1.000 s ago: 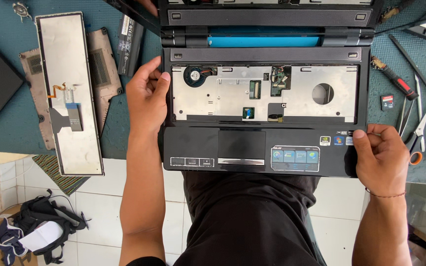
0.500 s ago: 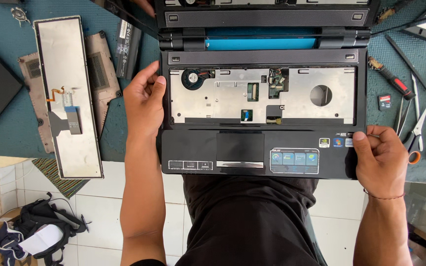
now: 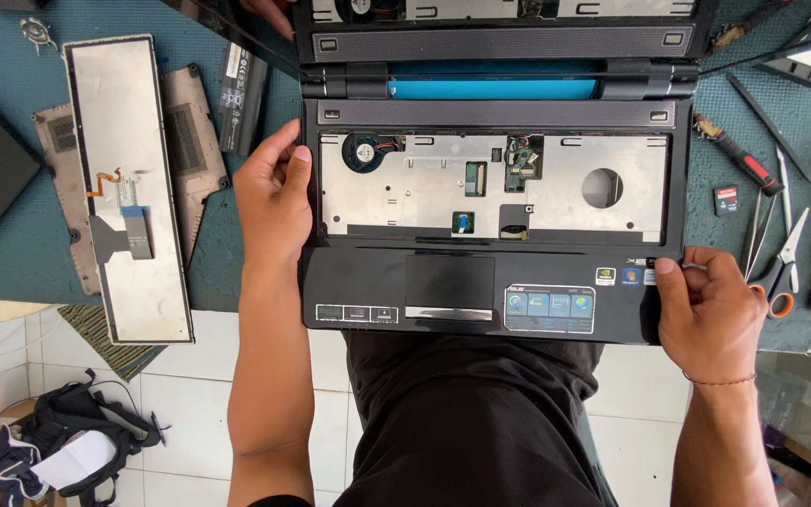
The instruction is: The person unscrews internal components of a laptop using a screwdriver, uses a prying tool to detach parts of the casing, and lifts the internal frame away from the bottom shell.
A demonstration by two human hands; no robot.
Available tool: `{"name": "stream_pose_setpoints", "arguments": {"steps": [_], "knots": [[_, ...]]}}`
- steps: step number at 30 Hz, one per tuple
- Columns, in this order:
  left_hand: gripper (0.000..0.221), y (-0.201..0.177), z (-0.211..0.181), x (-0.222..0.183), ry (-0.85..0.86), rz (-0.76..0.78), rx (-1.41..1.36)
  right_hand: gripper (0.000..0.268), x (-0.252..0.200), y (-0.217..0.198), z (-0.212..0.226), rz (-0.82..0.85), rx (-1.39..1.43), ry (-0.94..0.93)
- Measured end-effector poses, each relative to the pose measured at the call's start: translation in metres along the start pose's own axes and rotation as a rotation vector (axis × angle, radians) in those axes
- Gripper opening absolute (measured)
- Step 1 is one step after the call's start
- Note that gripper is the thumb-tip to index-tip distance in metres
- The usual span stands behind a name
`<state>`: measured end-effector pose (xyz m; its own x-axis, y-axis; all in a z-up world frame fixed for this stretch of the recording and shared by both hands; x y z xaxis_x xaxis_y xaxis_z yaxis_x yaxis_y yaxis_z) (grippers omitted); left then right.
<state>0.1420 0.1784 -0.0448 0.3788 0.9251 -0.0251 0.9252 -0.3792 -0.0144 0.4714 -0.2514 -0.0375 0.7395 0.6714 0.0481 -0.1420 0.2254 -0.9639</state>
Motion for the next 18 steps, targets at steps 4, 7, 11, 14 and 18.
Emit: {"name": "stream_pose_setpoints", "arguments": {"steps": [4,7,11,14,18], "knots": [[0.039,0.000,-0.004,-0.005,-0.025,-0.013,0.043,0.030,0.004,0.000,-0.003,0.017,0.049,0.000],[0.040,-0.001,-0.005,-0.007,-0.033,-0.020,0.032,0.033,0.006,0.001,-0.006,0.039,0.001,0.023],[0.041,0.000,-0.008,-0.007,-0.031,0.010,0.108,0.036,0.008,-0.002,-0.001,0.077,-0.083,0.015],[0.039,-0.001,-0.015,-0.004,-0.041,0.016,0.152,0.035,0.008,-0.004,0.000,0.076,-0.061,0.038],[0.037,-0.002,-0.011,-0.002,-0.038,0.018,0.159,0.033,0.004,0.001,-0.005,0.021,-0.044,-0.001]]}}
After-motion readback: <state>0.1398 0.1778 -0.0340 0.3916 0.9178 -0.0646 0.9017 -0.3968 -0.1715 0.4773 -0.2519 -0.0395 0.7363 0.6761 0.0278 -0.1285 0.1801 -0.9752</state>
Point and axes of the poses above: each hand's wrist, its own x-axis towards the middle knuckle, its own y-axis out of the palm, z = x × y, the point moved 10 cm from there along x, towards the middle knuckle, and after that the axes turned 9 degrees about -x, right-handed, at the moved point
